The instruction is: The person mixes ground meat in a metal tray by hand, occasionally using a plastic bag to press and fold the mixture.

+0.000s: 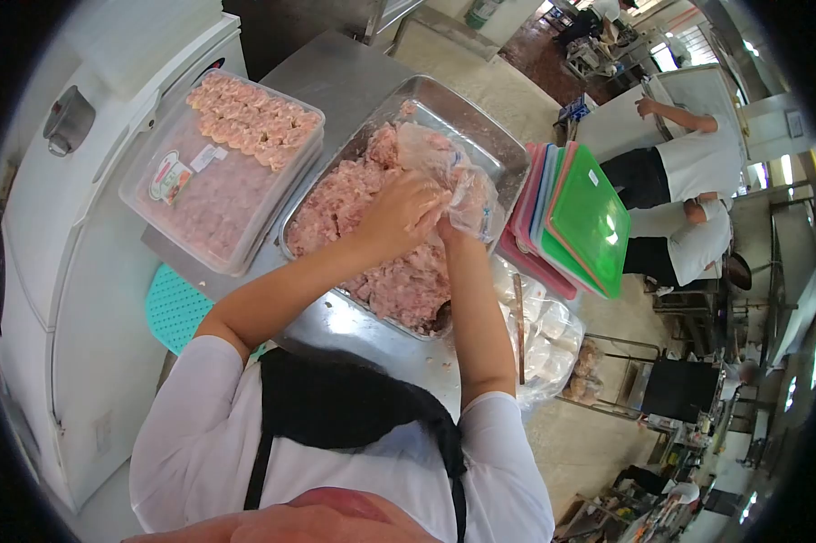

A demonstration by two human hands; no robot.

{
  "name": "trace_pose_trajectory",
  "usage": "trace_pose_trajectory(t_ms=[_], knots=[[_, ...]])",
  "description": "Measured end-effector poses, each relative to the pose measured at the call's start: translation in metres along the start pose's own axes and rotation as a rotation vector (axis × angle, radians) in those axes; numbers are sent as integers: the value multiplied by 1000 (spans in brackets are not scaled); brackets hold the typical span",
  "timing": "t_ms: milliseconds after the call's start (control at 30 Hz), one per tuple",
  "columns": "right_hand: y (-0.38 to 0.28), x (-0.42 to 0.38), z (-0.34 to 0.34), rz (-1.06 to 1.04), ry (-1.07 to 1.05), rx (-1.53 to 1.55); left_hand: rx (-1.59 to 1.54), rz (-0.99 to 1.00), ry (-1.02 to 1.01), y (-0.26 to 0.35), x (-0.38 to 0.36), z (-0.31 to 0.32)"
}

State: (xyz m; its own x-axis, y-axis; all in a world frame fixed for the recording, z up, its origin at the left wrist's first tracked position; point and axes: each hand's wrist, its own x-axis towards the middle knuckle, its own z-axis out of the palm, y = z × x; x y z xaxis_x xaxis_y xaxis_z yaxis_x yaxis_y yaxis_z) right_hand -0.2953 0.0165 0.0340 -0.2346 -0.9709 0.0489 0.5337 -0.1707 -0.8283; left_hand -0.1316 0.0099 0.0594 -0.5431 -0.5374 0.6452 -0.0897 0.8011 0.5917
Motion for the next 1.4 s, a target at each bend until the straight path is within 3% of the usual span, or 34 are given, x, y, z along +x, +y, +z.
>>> trace_pose_trajectory(t_ms=[33,67,133,300,467,567,667,867,967,1067,1167,1400], knots=[[4,-1,-4,-46,52,-18,-24,89,52,7,0,0],[12,9,-29,-9,-70,334,-46,177,104,14,0,0],[9,29,-22,113,-469,587,-69,100,99,32,-4,0],[-5,32,-20,108,-226,324,-198,101,141,34,-7,-1],[-10,40,-17,151,-141,149,-100,176,297,25,-3,-14],[-8,35,-17,152,-103,78,-68,231,262,17,-9,-13],[-7,30,-20,127,-55,28,-82,357,110,31,-11,-7],[-24,53,-29,116,-20,-40,-67,312,-247,23,-17,-2],[-38,73,-30,143,-18,-107,-74,307,-230,9,-23,-11],[-50,92,-32,197,-10,-168,-44,221,-96,-8,-40,-31],[-53,103,-39,280,-5,-207,28,-15,-16,-29,-66,-66],[-15,119,-31,512,-2,-257,192,-148,3,-49,-101,-86]])
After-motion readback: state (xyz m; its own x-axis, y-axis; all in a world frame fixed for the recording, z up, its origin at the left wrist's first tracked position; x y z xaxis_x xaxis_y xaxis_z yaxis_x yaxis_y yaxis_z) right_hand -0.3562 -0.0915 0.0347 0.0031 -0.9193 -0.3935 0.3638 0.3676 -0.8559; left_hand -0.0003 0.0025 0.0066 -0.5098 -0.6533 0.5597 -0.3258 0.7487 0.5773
